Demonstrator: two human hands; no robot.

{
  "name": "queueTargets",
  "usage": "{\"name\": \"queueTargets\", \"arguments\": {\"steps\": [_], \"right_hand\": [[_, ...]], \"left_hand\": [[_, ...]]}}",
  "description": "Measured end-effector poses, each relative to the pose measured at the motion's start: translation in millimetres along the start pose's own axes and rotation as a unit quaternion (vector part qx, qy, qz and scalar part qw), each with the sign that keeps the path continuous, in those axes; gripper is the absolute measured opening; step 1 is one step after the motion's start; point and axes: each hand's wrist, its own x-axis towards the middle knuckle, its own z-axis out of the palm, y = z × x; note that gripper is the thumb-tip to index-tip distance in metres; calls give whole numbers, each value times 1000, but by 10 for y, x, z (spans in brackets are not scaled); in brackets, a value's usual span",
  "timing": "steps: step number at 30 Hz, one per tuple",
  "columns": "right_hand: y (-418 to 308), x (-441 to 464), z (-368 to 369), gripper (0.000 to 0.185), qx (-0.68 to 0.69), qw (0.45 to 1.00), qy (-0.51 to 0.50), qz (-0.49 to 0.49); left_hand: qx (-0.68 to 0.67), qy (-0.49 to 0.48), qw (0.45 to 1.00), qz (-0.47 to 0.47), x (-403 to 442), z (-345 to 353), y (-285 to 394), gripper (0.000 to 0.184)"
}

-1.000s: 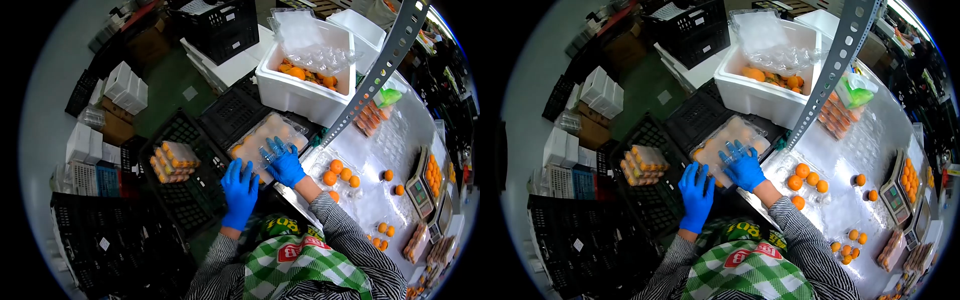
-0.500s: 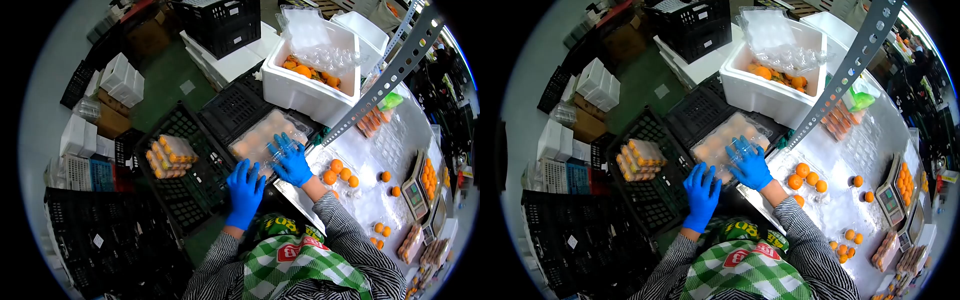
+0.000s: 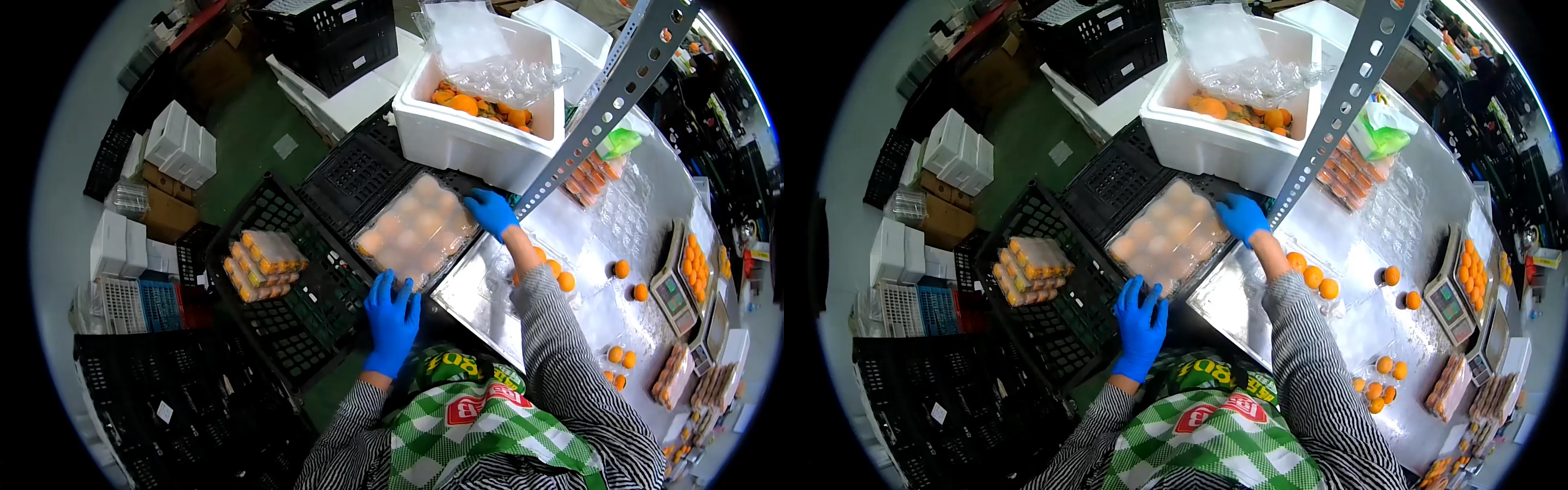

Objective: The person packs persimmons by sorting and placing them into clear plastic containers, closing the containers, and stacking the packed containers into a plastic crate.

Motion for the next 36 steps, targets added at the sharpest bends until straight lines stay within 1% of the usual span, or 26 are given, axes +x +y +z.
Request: {"name": "queueTargets", "arguments": {"steps": [2, 5, 6, 8, 9, 10, 12, 13, 14, 16, 17, 19, 20, 21, 24, 25, 28, 29, 32, 33, 36], "right_hand": [[30, 242, 65, 32, 68, 984, -124, 111], [-31, 377, 8, 30, 74, 966, -186, 161], [112, 421, 60, 29, 45, 978, -183, 87], [-82, 277, -126, 27, 163, 951, -207, 159], [-41, 293, -114, 23, 165, 952, -213, 145], [6, 291, -110, 23, 160, 953, -205, 152], [24, 185, -164, 22, 151, 956, -187, 169], [6, 140, -180, 20, 187, 941, -191, 208], [-2, 103, -203, 19, 199, 935, -192, 220], [11, 30, -249, 17, 223, 924, -193, 245], [44, -16, -253, 16, 248, 918, -189, 245], [72, -76, -253, 14, 298, 905, -181, 242], [79, -105, -266, 13, 302, 900, -187, 254], [22, -143, -308, 12, 305, 894, -193, 266], [-32, -231, -376, 10, 296, 883, -218, 293], [-39, -268, -392, 10, 290, 880, -227, 301], [-109, -373, -450, 10, 298, 871, -226, 317], [-86, -383, -436, 11, 295, 874, -225, 313], [18, -377, -378, 11, 294, 875, -244, 297], [52, -373, -337, 12, 299, 875, -241, 297], [142, -374, -220, 14, 280, 891, -219, 281]], "left_hand": [[-22, 9, 1000, -18, -10, 25, -37, 26], [-64, 18, 997, -50, 1, 44, -54, 23], [-79, 19, 995, -65, -8, 47, -55, 22], [-100, 41, 990, -89, -22, 49, -59, 23], [-105, 61, 988, -97, -30, 53, -57, 25], [-112, 81, 985, -104, -31, 56, -61, 27], [-183, 107, 964, -160, -25, 59, -92, 31], [-219, 117, 951, -186, -6, 44, -97, 33], [-284, 85, 919, -262, 1, 5, -82, 38], [-348, 64, 871, -340, 33, 52, -219, 36], [-364, 52, 859, -357, 50, 49, -272, 35], [-337, 4, 870, -359, 127, 23, -364, 37], [-323, -21, 876, -359, 151, 19, -406, 37], [-260, -7, 906, -335, 132, 120, -502, 27], [-282, -48, 887, -364, 148, 197, -692, 30], [-343, -63, 855, -384, 174, 180, -711, 22], [-419, -176, 761, -462, 383, -23, -736, 16], [-420, -178, 761, -461, 430, -44, -714, 10], [-415, -175, 759, -471, 454, 0, -733, 7], [-435, -132, 753, -476, 467, -1, -650, 4], [-393, -119, 787, -460, 446, 96, -704, 7]]}}
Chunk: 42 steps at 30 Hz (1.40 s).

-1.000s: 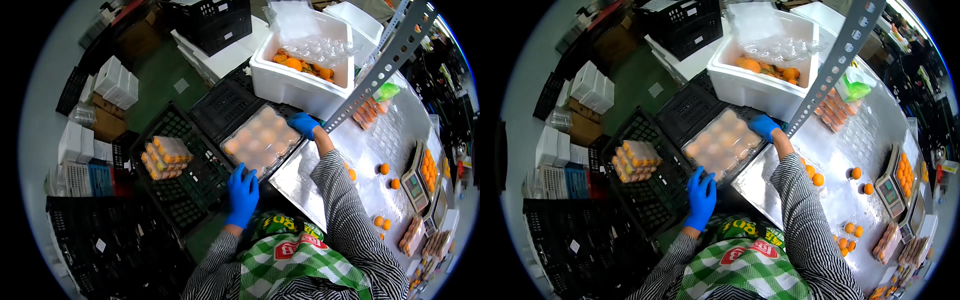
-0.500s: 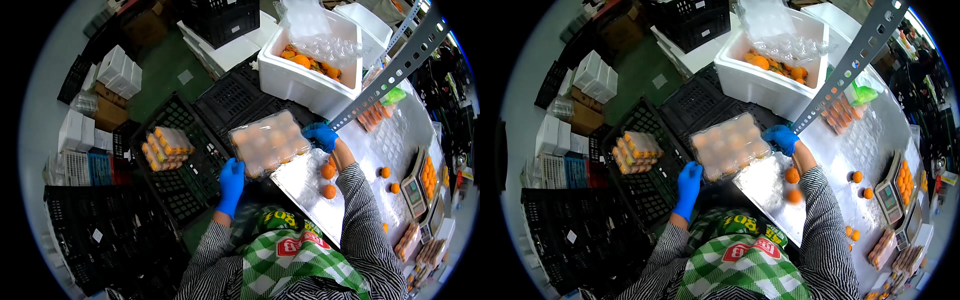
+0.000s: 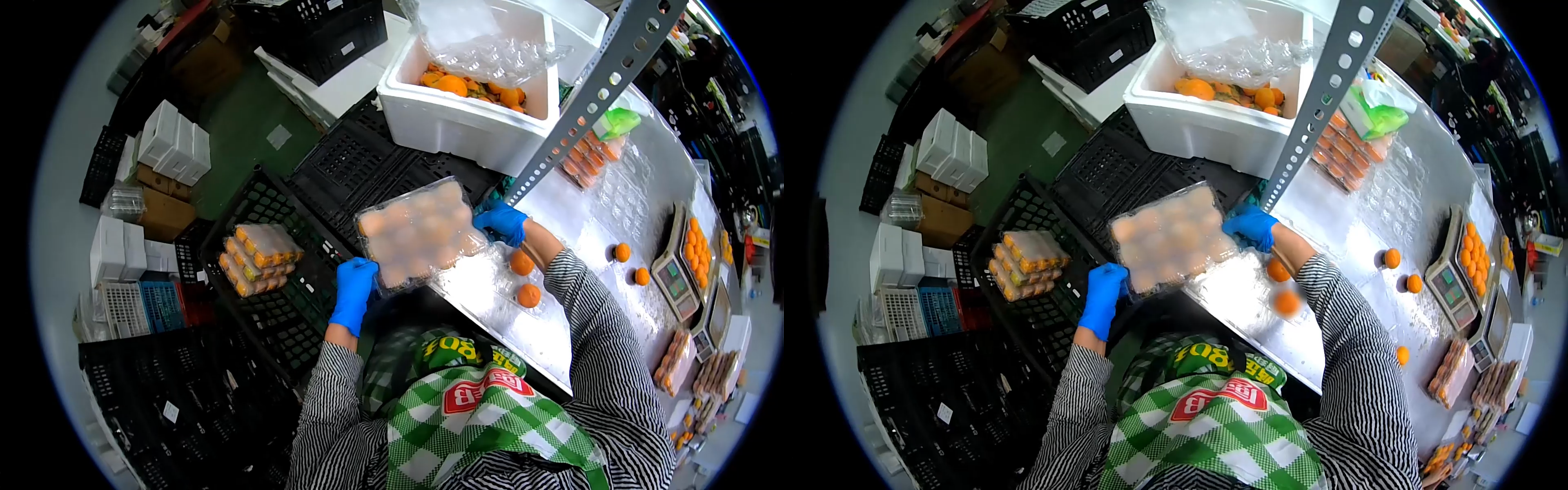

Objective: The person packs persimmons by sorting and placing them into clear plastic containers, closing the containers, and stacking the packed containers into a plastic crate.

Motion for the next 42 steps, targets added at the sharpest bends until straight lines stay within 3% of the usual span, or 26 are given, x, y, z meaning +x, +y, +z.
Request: {"name": "queueTargets", "arguments": {"steps": [5, 9, 12, 14, 15, 16, 18, 21, 24, 25, 30, 35, 38, 42], "right_hand": [[10, 29, 74, 18, -15, 1000, 22, -1], [89, -130, 58, 19, 100, 993, 5, -66], [282, -387, 36, 23, 306, 951, 6, -40], [608, -561, 204, 27, 353, 933, 58, -45], [671, -718, 353, 29, 357, 933, 36, -20], [797, -721, 487, 30, 388, 921, -3, 36], [777, -805, 789, 28, 405, 914, -13, 16], [713, -609, 1069, 18, 457, 888, 44, -26], [555, -553, 1188, 19, 448, 882, 142, -38], [576, -515, 1194, 17, 441, 884, 147, -48], [577, -390, 1266, 13, 480, 865, 148, -11], [897, -138, 1287, 17, 481, 874, 69, -26], [685, -279, 1390, 15, 489, 859, 150, -2], [542, -419, 1514, 17, 518, 836, 170, -57]], "left_hand": [[-5, -23, 1000, 18, 107, -76, 52, 9], [-58, 6, 998, -20, -80, -95, 156, 13], [-171, 124, 977, 11, -387, -107, 89, 15], [-204, 98, 972, -57, -654, -149, 5, 19], [-233, 33, 964, -121, -737, -152, -120, 23], [-236, -54, 963, -118, -854, -98, -222, 28], [-246, -113, 946, -176, -914, 167, -190, 31], [-341, -57, 921, -182, -715, 466, -258, 36], [-336, -38, 929, -152, -637, 577, -288, 32], [-369, -14, 918, -145, -639, 610, -248, 24], [-369, 12, 923, -111, -369, 685, -286, 19], [-406, 26, 911, -71, -183, 768, -277, 21], [-386, 46, 920, -54, -206, 720, -102, 15], [-402, 102, 909, -26, -231, 776, -63, 15]]}}
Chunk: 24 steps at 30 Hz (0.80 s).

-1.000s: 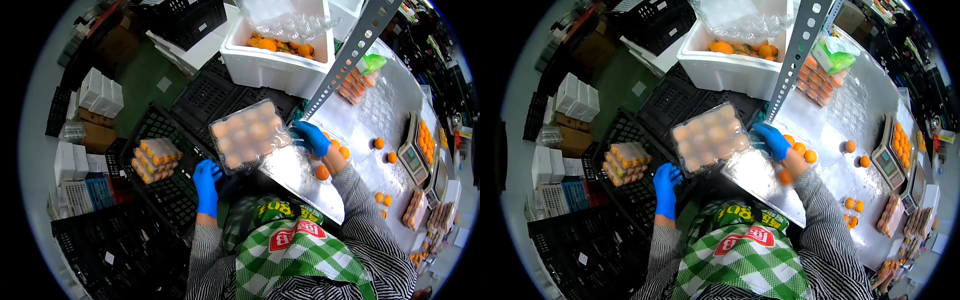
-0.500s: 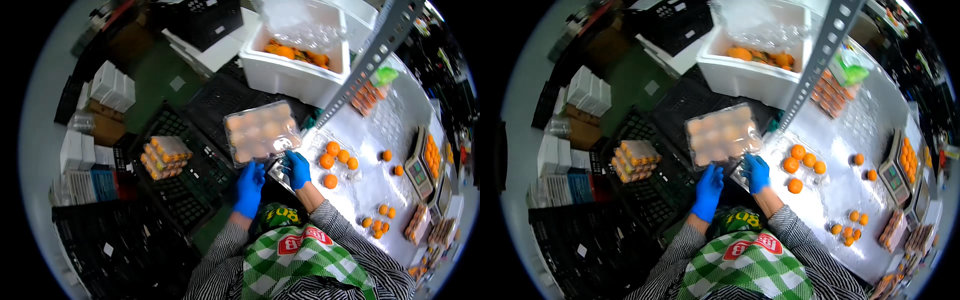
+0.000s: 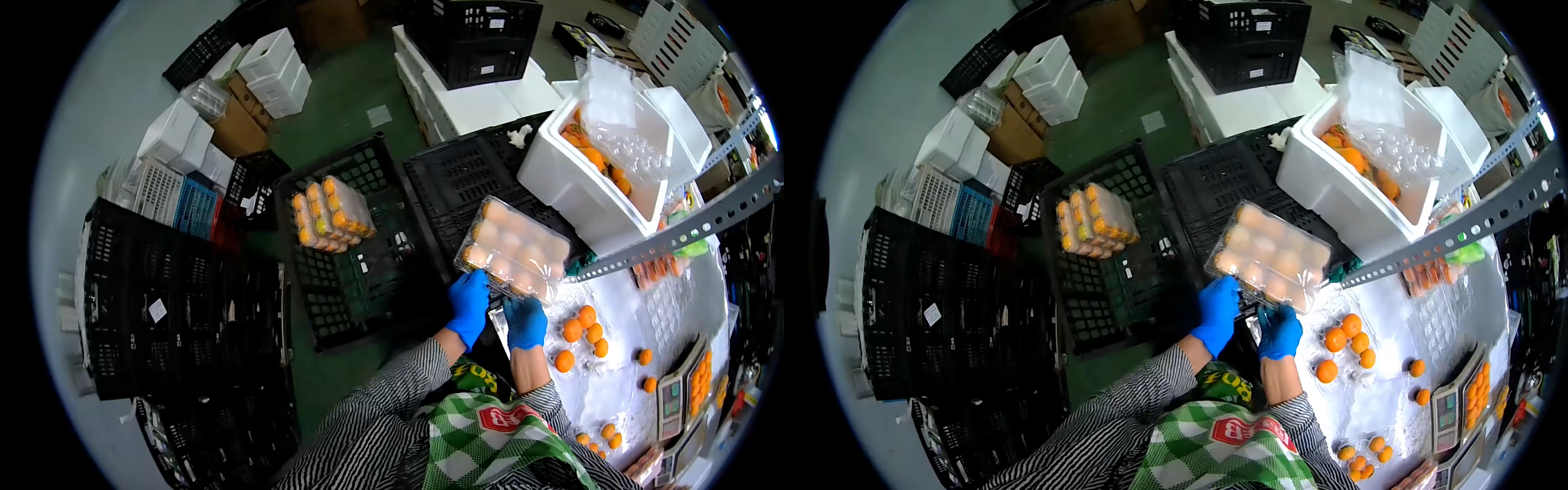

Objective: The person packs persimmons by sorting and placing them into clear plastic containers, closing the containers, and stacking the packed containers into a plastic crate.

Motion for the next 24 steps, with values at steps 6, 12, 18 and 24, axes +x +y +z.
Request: {"name": "queueTargets", "arguments": {"steps": [6, 12, 18, 24], "right_hand": [[111, -67, -30, 19, 20, 993, -42, -111], [32, -432, 225, 19, -42, 980, -90, -171], [198, -582, 709, 17, -117, 977, -175, -36], [610, -568, 1185, 26, -265, 909, -315, 59]], "left_hand": [[35, -72, 992, -96, -126, -240, 231, 14], [-4, -222, 956, -191, 14, -872, 894, 41], [56, -323, 936, -124, 249, -1203, 1639, 49], [59, -90, 994, 32, -49, -1651, 2231, 40]]}}
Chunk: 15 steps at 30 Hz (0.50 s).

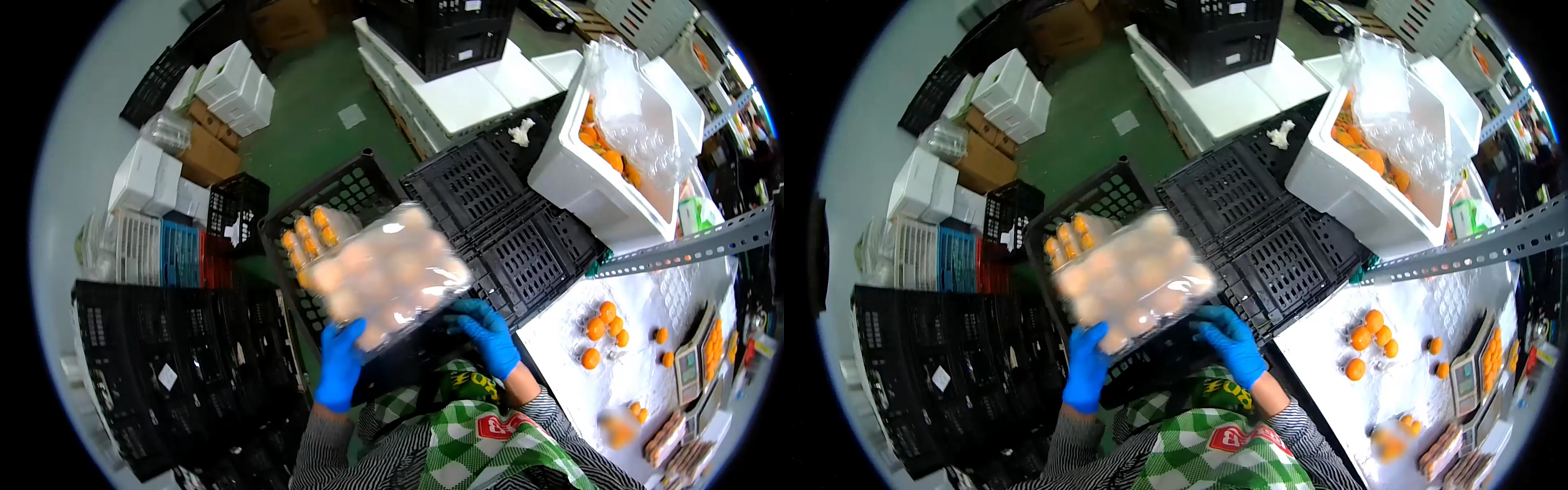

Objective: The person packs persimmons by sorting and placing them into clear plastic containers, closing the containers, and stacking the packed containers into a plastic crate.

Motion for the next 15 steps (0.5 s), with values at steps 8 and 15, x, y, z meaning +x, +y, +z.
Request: {"name": "queueTargets", "arguments": {"steps": [8, 15], "right_hand": [[521, 93, -43, 40, -531, 824, 13, -199], [608, 79, -43, 29, -668, 714, -33, -208]], "left_hand": [[97, 123, 982, 100, 645, -350, 118, 46], [348, 209, 901, 153, 2208, -323, -310, 46]]}}
